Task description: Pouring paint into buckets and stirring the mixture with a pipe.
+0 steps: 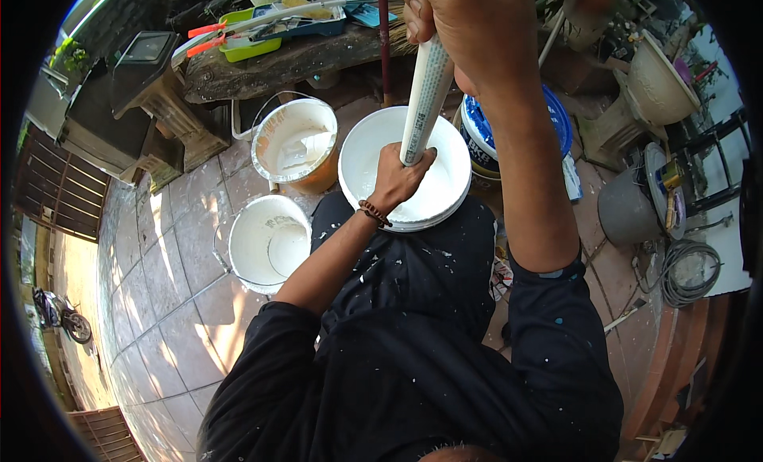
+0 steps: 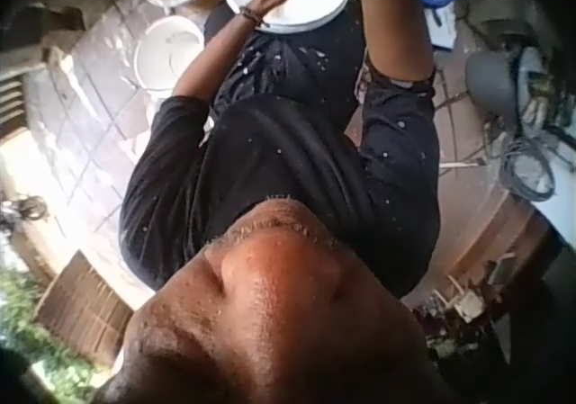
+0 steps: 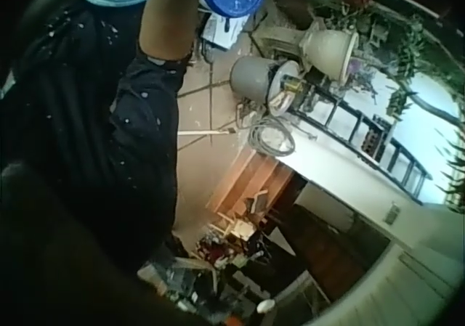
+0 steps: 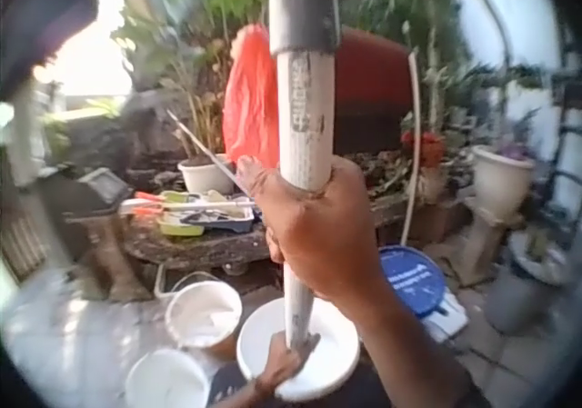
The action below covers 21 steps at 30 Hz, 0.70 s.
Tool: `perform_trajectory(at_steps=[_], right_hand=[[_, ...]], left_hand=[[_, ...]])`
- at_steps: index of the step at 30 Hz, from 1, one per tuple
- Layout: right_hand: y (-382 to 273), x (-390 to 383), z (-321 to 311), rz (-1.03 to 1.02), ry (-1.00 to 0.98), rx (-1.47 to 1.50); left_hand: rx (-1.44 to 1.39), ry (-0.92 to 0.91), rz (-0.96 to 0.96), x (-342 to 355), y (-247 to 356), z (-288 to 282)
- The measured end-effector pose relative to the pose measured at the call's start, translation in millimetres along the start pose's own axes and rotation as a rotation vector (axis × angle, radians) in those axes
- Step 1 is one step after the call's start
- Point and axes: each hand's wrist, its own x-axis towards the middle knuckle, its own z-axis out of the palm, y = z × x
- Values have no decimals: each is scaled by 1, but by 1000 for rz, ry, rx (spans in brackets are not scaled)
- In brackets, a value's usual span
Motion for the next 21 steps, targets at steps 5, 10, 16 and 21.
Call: perform_trajectory(at_steps=[5,10,16,21], right_hand=[[-3,3,-8,71,-205,260],[-8,-5,-7,138,-176,212],[-2,-16,-10,50,-47,141],[9,-27,-7,-78,-43,169]], left_hand=[[-128,-80,-28,-15,12,13],[-127,-112,40,-3,4,14],[13,-26,234,22,-10,8],[108,18,347,42,-21,-4]])
